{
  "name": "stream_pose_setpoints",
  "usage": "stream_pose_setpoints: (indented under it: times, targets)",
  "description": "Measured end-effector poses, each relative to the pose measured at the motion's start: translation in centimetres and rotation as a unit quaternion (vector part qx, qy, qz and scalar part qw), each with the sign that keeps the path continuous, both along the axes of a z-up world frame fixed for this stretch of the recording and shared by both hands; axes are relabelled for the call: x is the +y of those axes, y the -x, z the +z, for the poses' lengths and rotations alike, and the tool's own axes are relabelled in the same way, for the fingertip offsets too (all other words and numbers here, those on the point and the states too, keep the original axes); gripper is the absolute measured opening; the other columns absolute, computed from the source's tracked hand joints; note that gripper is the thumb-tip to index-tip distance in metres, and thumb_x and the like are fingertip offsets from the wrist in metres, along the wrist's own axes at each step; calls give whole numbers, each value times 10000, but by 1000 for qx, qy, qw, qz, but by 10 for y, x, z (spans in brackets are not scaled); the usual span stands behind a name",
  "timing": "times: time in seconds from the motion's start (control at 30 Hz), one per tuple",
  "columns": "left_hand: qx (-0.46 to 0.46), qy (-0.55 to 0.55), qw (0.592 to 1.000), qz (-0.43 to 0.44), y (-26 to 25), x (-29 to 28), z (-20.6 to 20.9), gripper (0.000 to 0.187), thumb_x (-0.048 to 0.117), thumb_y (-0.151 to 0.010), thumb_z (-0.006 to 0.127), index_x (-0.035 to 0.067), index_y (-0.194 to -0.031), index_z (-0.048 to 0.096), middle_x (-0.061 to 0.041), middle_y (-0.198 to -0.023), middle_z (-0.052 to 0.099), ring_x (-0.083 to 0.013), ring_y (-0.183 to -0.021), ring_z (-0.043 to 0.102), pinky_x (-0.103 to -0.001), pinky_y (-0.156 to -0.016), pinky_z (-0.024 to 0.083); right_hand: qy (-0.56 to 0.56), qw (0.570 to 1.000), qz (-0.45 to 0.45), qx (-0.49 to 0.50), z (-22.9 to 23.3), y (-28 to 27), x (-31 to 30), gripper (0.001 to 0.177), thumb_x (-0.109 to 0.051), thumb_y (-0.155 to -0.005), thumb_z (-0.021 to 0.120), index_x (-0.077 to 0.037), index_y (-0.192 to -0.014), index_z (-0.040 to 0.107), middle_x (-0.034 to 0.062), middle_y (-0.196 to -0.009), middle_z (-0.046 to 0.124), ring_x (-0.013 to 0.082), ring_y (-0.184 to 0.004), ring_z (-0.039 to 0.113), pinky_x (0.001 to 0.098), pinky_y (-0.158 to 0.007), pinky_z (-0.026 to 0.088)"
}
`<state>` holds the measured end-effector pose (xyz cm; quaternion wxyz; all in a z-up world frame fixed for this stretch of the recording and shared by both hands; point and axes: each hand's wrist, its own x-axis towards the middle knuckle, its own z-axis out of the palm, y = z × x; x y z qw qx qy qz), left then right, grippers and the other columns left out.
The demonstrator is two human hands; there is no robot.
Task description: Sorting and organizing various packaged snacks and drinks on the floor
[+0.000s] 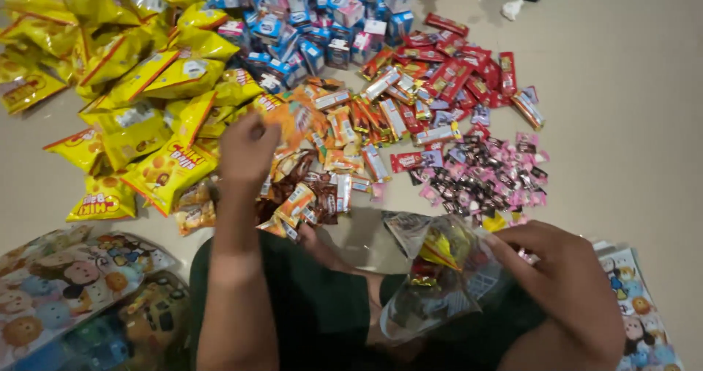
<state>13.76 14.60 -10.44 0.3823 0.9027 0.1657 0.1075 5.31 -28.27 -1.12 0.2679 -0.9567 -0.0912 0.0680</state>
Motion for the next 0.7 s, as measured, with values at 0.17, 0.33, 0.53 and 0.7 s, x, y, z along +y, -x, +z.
stream_pose_setpoints:
  times: [0.17,0.33,0.53,0.7]
  targets:
    - [-83,82,991,-65,152,-79,104,216,367,-848,709,161,-861,772,41,-825,764,-74,-772,658,-275,-680,484,-24,991,95,-86,10,8,5,163,-255,-923,691,-128,-893,788,9,-829,800,158,-725,729,312,-703,515]
    - [-149,153,941,-263,188,-153,130,201,164,-891,695,134,-711,611,8,-688,698,-128,-618,659,-253,-886,423,78,996,34,-8,12,13,2,355,-423,-976,575,-188,-783,758,19,-720,744,193,-694,664,365,-657,447]
    - [-7,-125,969,-213,185,-204,78,302,396,-850,720,197,-626,693,-47,-617,693,-296,-653,670,-465,-549,449,113,993,25,-17,12,26,0,388,-415,-983,577,-173,-684,628,54,-683,676,257,-683,619,415,-630,386]
    - [0,-104,960,-261,194,-199,109,397,571,-910,616,224,-797,773,-58,-677,737,-291,-660,712,-461,-579,444,91,993,62,-53,6,30,-9,341,-377,-980,586,-164,-730,675,38,-760,724,266,-748,656,424,-644,418]
